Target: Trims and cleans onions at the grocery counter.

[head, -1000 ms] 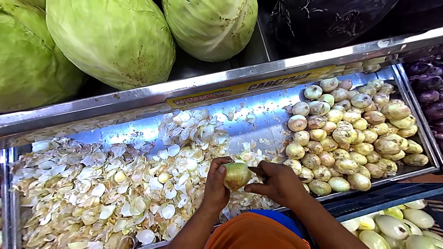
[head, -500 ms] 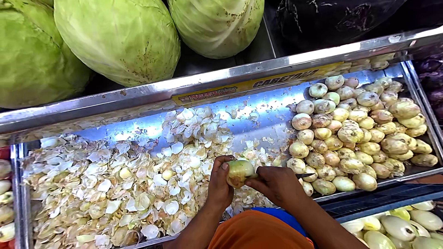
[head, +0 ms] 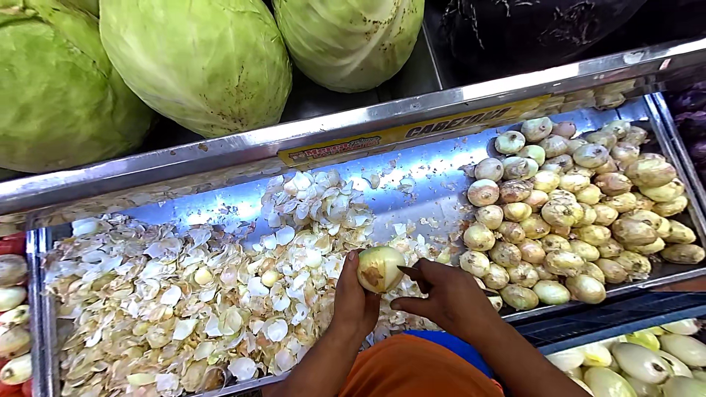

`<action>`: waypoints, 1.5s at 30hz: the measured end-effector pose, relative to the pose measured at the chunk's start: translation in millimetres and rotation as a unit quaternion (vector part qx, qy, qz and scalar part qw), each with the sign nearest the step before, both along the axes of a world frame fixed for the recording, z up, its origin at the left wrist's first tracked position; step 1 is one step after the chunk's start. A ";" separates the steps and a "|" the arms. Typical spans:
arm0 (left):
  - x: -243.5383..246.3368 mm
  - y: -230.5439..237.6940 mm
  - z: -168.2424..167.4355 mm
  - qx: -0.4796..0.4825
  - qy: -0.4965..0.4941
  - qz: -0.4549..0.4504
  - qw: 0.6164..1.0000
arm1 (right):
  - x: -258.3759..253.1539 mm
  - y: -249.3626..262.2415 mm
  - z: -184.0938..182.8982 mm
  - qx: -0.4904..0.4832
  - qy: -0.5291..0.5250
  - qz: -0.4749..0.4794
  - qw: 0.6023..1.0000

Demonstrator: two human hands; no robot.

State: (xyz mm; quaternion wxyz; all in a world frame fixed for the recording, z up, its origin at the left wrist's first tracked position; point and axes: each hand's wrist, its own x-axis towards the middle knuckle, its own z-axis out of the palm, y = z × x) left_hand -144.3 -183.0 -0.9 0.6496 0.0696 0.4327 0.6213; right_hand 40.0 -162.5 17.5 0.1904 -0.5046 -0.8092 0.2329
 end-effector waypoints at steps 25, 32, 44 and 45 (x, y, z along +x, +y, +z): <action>-15.6 -9.3 -33.3 0.255 0.320 -0.015 0.912 | 14.3 -7.6 19.0 0.020 -0.016 0.061 0.998; -24.1 -6.8 -20.2 0.383 0.469 -0.044 0.795 | -4.0 -4.6 27.1 0.106 -0.069 0.084 0.988; -30.4 -5.1 -19.5 0.377 0.476 -0.040 0.794 | -4.0 -13.7 1.7 0.166 -0.042 0.142 0.975; -31.1 -4.2 -19.5 0.377 0.473 -0.040 0.795 | -2.1 -14.0 3.4 0.153 -0.042 0.159 0.974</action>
